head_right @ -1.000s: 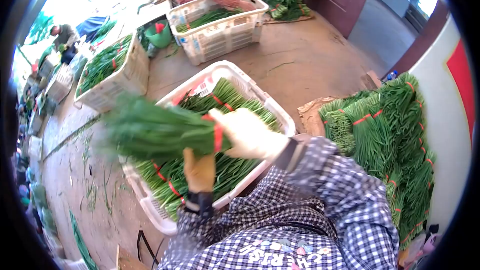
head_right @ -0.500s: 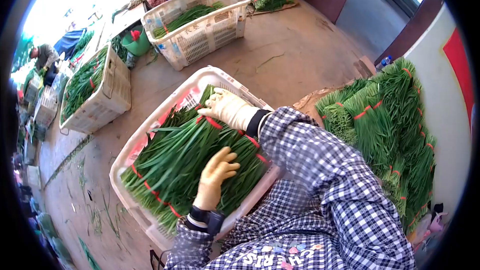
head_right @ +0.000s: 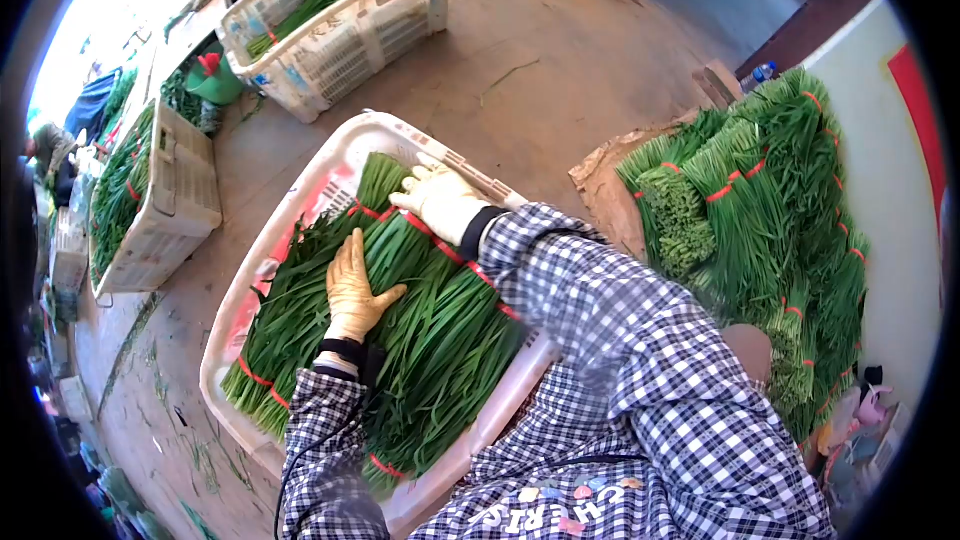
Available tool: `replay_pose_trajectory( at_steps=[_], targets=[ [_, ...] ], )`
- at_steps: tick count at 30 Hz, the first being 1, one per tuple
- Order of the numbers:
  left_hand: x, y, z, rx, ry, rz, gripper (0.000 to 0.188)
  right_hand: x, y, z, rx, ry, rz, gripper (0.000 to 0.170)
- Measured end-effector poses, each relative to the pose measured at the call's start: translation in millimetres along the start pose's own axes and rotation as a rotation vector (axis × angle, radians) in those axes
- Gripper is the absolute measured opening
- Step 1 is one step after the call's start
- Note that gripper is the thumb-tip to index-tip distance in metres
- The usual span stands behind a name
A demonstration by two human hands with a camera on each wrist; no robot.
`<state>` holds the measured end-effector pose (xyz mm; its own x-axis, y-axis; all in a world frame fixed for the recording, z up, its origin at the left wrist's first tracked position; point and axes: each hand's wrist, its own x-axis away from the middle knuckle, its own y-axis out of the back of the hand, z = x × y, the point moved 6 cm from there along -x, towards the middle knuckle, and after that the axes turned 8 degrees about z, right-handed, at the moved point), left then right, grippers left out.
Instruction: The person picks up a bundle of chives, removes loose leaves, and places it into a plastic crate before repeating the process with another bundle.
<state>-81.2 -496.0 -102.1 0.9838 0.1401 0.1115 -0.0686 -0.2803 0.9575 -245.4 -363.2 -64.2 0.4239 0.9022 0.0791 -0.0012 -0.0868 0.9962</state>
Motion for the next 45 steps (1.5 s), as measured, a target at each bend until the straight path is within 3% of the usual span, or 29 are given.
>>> replay_pose_trajectory(
  at_steps=[1, 2, 3, 4, 5, 6, 7, 10, 11, 13, 15, 18, 21, 23, 24, 27, 29, 30, 31, 33, 35, 37, 40, 44, 45],
  targets=[
    [-3.3, -5.4, 3.2, 0.048, -0.039, -0.032, 0.136, -1.5, 2.9, 1.3, 0.007, -0.047, -0.059, 0.038],
    [-6.6, -11.2, 4.9, 0.056, -0.046, -0.038, 0.135, 3.0, -2.5, 0.2, -0.144, -0.080, 0.046, 0.038],
    [-8.9, -17.6, 6.3, 0.040, -0.071, -0.045, 0.134, 0.2, -25.8, -1.8, -0.207, -0.073, -0.098, 0.036],
    [-14.9, -21.2, 9.9, 0.066, -0.031, 0.030, 0.134, -1.2, -30.6, 0.9, -0.253, -0.091, -0.126, 0.033],
    [-15.9, -23.0, 13.6, 0.098, -0.071, 0.008, 0.134, -1.0, -19.4, 2.5, -0.277, -0.135, -0.028, 0.034],
    [-16.0, -25.5, 16.3, 0.107, -0.078, -0.001, 0.135, -2.2, -14.6, 4.0, -0.291, -0.146, 0.019, 0.034],
    [-15.0, -32.2, 21.2, 0.089, -0.062, 0.000, 0.137, -1.6, -12.0, 9.8, -0.122, -0.132, -0.062, 0.036],
    [-17.5, -40.6, 30.9, 0.125, -0.060, 0.008, 0.136, 49.3, 41.5, 16.2, -0.242, -0.040, -0.022, 0.048],
    [-19.1, -43.9, 34.7, 0.145, -0.077, -0.002, 0.135, 74.0, 53.1, 11.7, -0.309, 0.021, -0.113, 0.060],
    [-19.1, -40.5, 35.0, 0.185, -0.099, -0.002, 0.132, 156.6, 121.2, -6.1, -0.421, 0.023, -0.159, 0.062],
    [-20.0, -37.8, 34.8, 0.168, -0.087, 0.009, 0.130, 238.4, 137.9, -36.9, -0.447, -0.123, -0.212, 0.056],
    [-19.8, -30.5, 31.3, 0.213, -0.121, -0.052, 0.126, 393.5, 131.0, -85.6, -0.402, -0.508, -0.231, 0.054],
    [-5.9, -29.6, 31.2, -0.048, -0.014, -0.140, 0.122, 563.4, 80.6, -108.3, -0.361, -0.966, -0.169, 0.047],
    [6.4, -20.5, 24.6, -0.195, 0.190, -0.057, 0.115, 661.8, 59.7, -100.1, -0.439, -1.270, -0.058, 0.047],
    [12.4, -16.4, 16.4, -0.220, 0.177, -0.094, 0.109, 706.9, 45.1, -93.8, -0.449, -1.383, -0.094, 0.047],
    [57.4, 46.0, -63.0, -0.377, 0.022, -0.259, 0.079, 836.5, -7.3, -85.7, -0.589, -1.810, -0.146, 0.051],
    [73.3, 76.5, -118.7, -0.276, -0.010, -0.197, 0.081, 898.0, -38.7, -93.8, -0.658, -1.928, -0.327, 0.055],
    [80.8, 90.2, -148.0, -0.243, -0.079, -0.227, 0.079, 905.4, -33.4, -100.7, -0.864, -1.963, -0.384, 0.059],
    [86.2, 95.7, -170.7, -0.210, -0.148, -0.261, 0.076, 926.7, -53.2, -117.7, -0.760, -1.982, -0.320, 0.065],
    [93.9, 106.8, -219.5, -0.207, -0.279, -0.256, 0.070, 959.9, -98.3, -155.2, -0.729, -2.029, -0.399, 0.071],
    [106.6, 117.3, -282.1, -0.146, -0.421, -0.286, 0.063, 947.3, -91.4, -177.7, -0.697, -2.151, -0.352, 0.080],
    [111.6, 111.8, -319.8, -0.095, -0.527, -0.272, 0.056, 932.2, -92.5, -201.9, -0.933, -2.143, -0.274, 0.098],
    [121.2, 96.3, -354.0, -0.089, -0.612, -0.157, 0.059, 918.5, -105.5, -220.9, -1.049, -2.240, 0.084, 0.112],
    [116.9, 74.2, -372.9, -0.100, -0.676, -0.074, 0.061, 924.5, -105.9, -233.1, -1.119, -2.248, 0.206, 0.120],
    [115.7, 74.8, -377.3, -0.098, -0.706, -0.056, 0.061, 927.3, -104.2, -231.1, -1.135, -2.260, 0.150, 0.118]
  ],
)
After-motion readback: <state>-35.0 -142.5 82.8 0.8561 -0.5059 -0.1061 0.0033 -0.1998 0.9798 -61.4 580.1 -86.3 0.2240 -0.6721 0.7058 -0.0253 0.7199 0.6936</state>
